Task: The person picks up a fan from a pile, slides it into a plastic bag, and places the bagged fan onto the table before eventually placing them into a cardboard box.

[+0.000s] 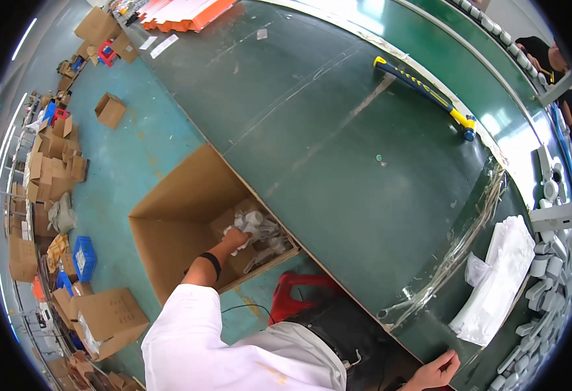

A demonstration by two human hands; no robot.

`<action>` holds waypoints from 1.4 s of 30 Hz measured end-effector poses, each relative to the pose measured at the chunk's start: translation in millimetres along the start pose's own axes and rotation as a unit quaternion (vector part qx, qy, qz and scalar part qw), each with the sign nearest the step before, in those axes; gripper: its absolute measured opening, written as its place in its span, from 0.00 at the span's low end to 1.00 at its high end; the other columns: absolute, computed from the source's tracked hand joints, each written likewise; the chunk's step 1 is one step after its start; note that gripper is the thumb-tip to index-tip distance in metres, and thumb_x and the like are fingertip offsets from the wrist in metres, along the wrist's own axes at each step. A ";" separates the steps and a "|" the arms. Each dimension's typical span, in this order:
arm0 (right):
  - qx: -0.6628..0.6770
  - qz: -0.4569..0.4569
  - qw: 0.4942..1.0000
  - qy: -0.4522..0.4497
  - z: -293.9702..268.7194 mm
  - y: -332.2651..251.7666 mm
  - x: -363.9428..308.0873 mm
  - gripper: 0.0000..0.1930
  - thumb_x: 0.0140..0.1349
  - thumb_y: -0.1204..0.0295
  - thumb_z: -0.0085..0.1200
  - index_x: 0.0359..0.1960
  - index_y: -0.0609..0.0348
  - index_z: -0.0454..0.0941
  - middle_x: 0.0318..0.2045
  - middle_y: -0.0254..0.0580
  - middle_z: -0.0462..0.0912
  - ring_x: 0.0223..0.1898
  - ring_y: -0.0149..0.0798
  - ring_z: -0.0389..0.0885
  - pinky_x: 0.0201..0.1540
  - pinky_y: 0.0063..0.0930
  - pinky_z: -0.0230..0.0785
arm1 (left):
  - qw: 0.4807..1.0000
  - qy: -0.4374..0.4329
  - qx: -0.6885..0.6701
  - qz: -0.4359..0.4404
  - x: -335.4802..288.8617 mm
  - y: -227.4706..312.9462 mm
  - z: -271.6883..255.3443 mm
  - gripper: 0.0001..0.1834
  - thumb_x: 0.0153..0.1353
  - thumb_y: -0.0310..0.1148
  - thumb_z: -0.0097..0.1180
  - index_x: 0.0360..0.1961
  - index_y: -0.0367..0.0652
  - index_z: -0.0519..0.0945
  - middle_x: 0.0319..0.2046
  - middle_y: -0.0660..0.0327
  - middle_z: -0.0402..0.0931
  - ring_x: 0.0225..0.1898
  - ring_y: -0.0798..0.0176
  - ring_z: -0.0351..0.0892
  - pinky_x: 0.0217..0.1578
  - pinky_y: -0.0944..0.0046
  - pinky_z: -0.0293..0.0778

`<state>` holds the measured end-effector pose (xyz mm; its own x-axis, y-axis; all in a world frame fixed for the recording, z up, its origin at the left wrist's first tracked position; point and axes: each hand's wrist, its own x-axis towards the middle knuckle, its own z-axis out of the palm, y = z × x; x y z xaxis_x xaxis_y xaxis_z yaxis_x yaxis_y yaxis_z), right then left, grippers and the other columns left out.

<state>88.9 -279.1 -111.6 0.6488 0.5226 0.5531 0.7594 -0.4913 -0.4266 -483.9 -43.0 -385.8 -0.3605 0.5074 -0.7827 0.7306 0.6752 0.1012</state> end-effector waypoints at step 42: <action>0.323 0.068 0.940 -0.084 -70.4 -10.1 28.5 0.07 0.57 0.76 0.61 0.37 0.62 0.82 0.22 0.35 0.78 0.22 0.24 0.74 0.24 0.19 0.66 | 0.674 0.101 -0.271 0.680 -381.9 266.2 -17.8 0.05 0.62 0.25 0.57 0.39 0.36 0.79 0.30 0.63 0.77 0.31 0.72 0.75 0.35 0.72 0.72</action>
<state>96.3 -308.3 -41.2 0.6997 0.6145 0.3645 0.5051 -0.0647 -0.8606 -162.0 -47.5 -49.0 0.3163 0.8803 0.3535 0.1668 -0.4185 0.8928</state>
